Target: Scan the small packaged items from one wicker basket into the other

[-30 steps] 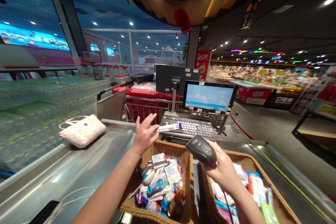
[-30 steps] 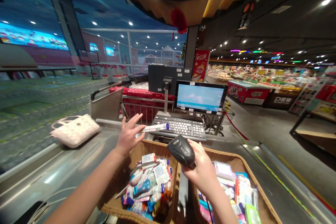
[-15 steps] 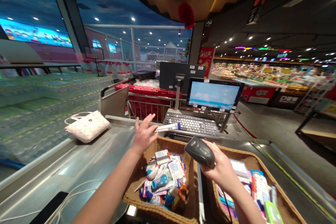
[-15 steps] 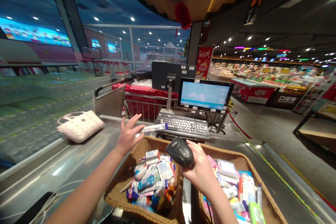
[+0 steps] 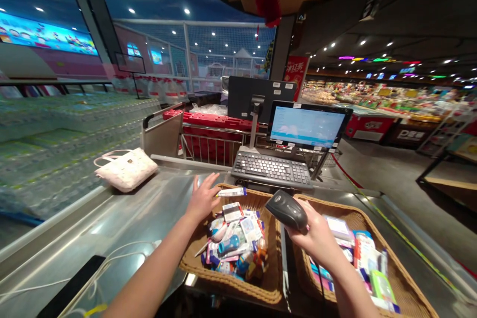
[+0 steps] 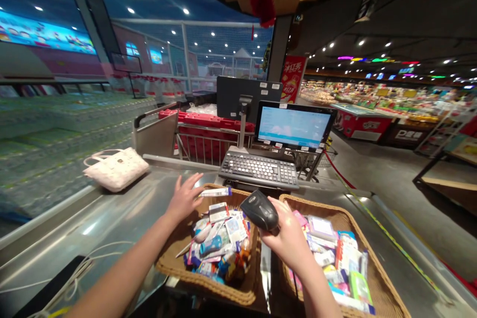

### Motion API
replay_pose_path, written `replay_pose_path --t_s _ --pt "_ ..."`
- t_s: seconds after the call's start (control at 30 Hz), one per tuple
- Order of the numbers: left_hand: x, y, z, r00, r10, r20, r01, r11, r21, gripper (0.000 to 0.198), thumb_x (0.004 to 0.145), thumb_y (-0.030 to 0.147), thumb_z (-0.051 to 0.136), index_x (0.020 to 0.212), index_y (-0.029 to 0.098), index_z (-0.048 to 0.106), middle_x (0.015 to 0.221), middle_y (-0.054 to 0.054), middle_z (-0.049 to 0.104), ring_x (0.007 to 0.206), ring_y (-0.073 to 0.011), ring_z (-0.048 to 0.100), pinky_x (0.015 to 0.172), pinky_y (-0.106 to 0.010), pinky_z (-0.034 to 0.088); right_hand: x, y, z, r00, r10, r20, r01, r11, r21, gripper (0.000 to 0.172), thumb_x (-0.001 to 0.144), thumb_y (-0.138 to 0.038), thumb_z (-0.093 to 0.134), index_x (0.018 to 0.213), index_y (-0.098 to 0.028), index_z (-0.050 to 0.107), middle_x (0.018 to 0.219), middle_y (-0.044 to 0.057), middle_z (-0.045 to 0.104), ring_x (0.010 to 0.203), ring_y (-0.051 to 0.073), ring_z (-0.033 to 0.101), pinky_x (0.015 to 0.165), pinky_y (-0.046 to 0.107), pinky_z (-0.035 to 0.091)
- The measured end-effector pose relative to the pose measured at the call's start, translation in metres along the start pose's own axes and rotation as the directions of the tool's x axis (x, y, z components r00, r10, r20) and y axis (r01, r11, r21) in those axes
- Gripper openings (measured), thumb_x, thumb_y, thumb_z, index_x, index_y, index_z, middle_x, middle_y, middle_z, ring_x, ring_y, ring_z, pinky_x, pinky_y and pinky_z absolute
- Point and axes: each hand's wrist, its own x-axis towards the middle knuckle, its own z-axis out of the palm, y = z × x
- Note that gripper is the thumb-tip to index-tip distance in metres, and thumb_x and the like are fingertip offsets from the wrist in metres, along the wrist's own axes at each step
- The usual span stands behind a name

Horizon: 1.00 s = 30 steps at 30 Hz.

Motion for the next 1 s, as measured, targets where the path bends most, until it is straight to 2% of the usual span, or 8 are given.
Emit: replay_pose_path --t_s 0.2,0.43,0.57,0.7,0.83,0.93,1.0 --pt "-0.020 -0.009 0.025 0.996 -0.037 0.080 0.038 0.999 -0.007 0.012 0.076 0.019 0.061 0.076 0.023 0.072 0.140 -0.012 0.054 0.133 -0.0345 0.046 0.113 -0.069 0.013 0.001 -0.002 0.001 1.000 0.015 0.003 -0.015 1.000 -0.003 0.036 0.073 -0.018 0.057 0.108 -0.022 0.064 0.119 0.009 0.066 0.112 0.029 0.060 0.095 0.047 0.050" --pt "-0.029 -0.009 0.039 0.973 -0.088 0.213 0.087 0.996 0.014 0.015 0.078 0.034 0.065 0.076 0.022 0.074 0.140 -0.015 0.053 0.137 -0.0379 0.039 0.109 -0.071 0.017 0.003 -0.002 0.005 1.000 0.012 0.001 -0.012 1.000 0.001 0.036 0.071 -0.017 0.058 0.106 -0.020 0.065 0.117 0.010 0.067 0.111 0.029 0.061 0.092 0.044 0.051" --pt "-0.029 -0.012 0.042 0.985 -0.100 0.140 0.098 0.995 0.018 0.027 0.085 0.043 0.057 0.084 0.021 0.074 0.146 -0.017 0.047 0.138 -0.0363 0.038 0.109 -0.069 0.020 0.000 0.002 0.002 1.000 0.030 -0.011 -0.029 0.999 0.016 0.039 0.071 -0.017 0.058 0.109 -0.021 0.064 0.116 0.009 0.067 0.111 0.029 0.061 0.092 0.044 0.051" --pt "-0.031 -0.016 0.044 0.983 -0.185 0.019 0.184 0.983 0.019 0.043 0.094 0.041 0.041 0.075 0.023 0.075 0.134 -0.013 0.059 0.134 -0.0336 0.044 0.111 -0.069 0.014 -0.008 0.010 -0.005 0.996 0.074 -0.058 -0.074 0.997 -0.004 0.043 0.070 -0.019 0.059 0.113 -0.022 0.062 0.117 0.008 0.067 0.111 0.029 0.062 0.094 0.044 0.050" --pt "-0.029 -0.014 0.041 0.988 -0.144 0.062 0.143 0.990 0.015 0.045 0.095 0.042 0.041 0.072 0.025 0.076 0.118 -0.010 0.070 0.128 -0.0330 0.051 0.112 -0.069 0.008 -0.017 0.021 -0.019 0.988 0.123 -0.092 -0.128 0.991 -0.040 0.044 0.072 -0.023 0.058 0.115 -0.021 0.062 0.116 0.010 0.067 0.107 0.029 0.064 0.093 0.045 0.050" --pt "-0.018 -0.002 0.034 0.990 -0.136 0.034 0.134 0.990 0.033 0.043 0.095 0.040 0.039 0.078 0.024 0.075 0.130 -0.011 0.063 0.134 -0.0351 0.044 0.110 -0.071 0.013 -0.025 0.032 -0.033 0.978 0.157 -0.139 -0.169 0.983 -0.077 0.041 0.073 -0.026 0.058 0.114 -0.020 0.063 0.112 0.010 0.069 0.103 0.029 0.065 0.092 0.045 0.050" --pt "-0.005 0.013 0.030 0.992 -0.117 0.044 0.117 0.993 0.011 0.041 0.096 0.039 0.038 0.083 0.023 0.074 0.136 -0.013 0.058 0.133 -0.0349 0.046 0.109 -0.071 0.019 -0.031 0.040 -0.045 0.967 0.183 -0.179 -0.203 0.974 -0.103 0.039 0.073 -0.027 0.058 0.111 -0.020 0.064 0.107 0.010 0.070 0.101 0.029 0.065 0.090 0.043 0.051"
